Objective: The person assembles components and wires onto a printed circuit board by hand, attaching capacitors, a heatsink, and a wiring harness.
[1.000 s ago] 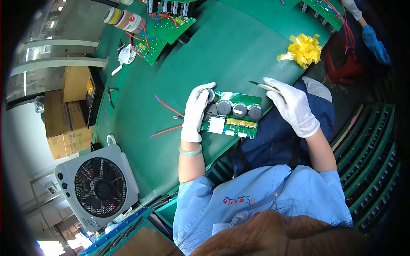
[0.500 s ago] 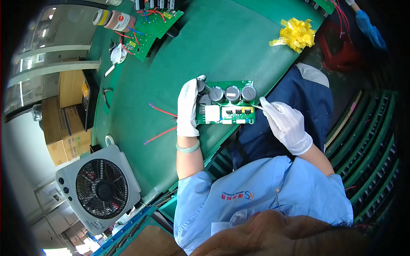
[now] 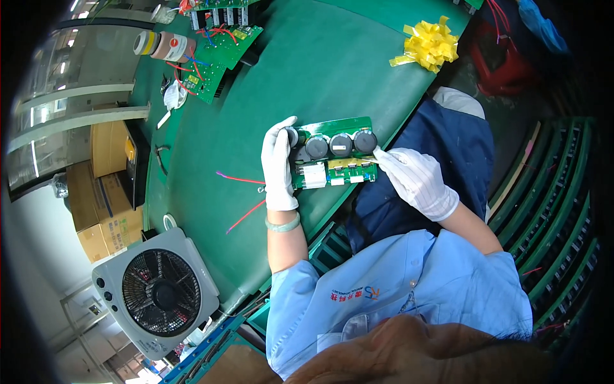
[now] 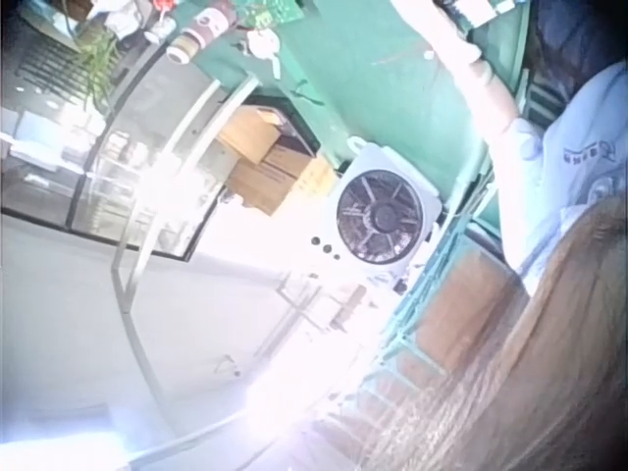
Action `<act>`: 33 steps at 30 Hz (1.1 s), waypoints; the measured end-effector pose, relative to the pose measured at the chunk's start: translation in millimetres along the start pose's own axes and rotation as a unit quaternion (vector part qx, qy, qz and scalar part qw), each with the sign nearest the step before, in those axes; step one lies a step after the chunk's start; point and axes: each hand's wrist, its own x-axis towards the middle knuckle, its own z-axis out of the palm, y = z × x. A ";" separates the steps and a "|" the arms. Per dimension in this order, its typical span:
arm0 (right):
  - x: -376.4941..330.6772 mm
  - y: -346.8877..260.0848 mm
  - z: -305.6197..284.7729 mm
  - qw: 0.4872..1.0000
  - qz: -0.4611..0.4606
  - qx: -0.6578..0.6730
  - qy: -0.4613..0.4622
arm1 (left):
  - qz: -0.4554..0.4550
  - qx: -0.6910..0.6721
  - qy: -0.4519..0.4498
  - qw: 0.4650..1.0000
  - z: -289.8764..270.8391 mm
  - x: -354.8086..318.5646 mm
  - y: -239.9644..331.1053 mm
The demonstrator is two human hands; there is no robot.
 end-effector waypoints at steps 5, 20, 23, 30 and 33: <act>3.0 -2.1 -7.3 1.000 0.029 -0.012 0.003 | 0.000 0.020 0.005 1.000 1.5 -0.2 1.6; 5.6 5.6 -21.6 0.998 0.000 0.044 -0.046 | 0.074 0.075 -0.024 0.994 -7.8 -2.3 -7.2; 11.3 -4.2 -21.4 0.996 -0.023 0.028 -0.086 | 0.078 0.097 -0.021 0.992 -7.0 -3.4 -8.2; 21.2 -16.3 -25.1 0.993 -0.041 0.060 -0.097 | 0.077 0.065 -0.030 0.994 -11.9 -1.4 -11.0; 21.9 -22.8 -21.9 0.994 -0.026 0.007 -0.110 | 0.069 0.034 -0.044 0.996 -8.9 -2.3 -8.2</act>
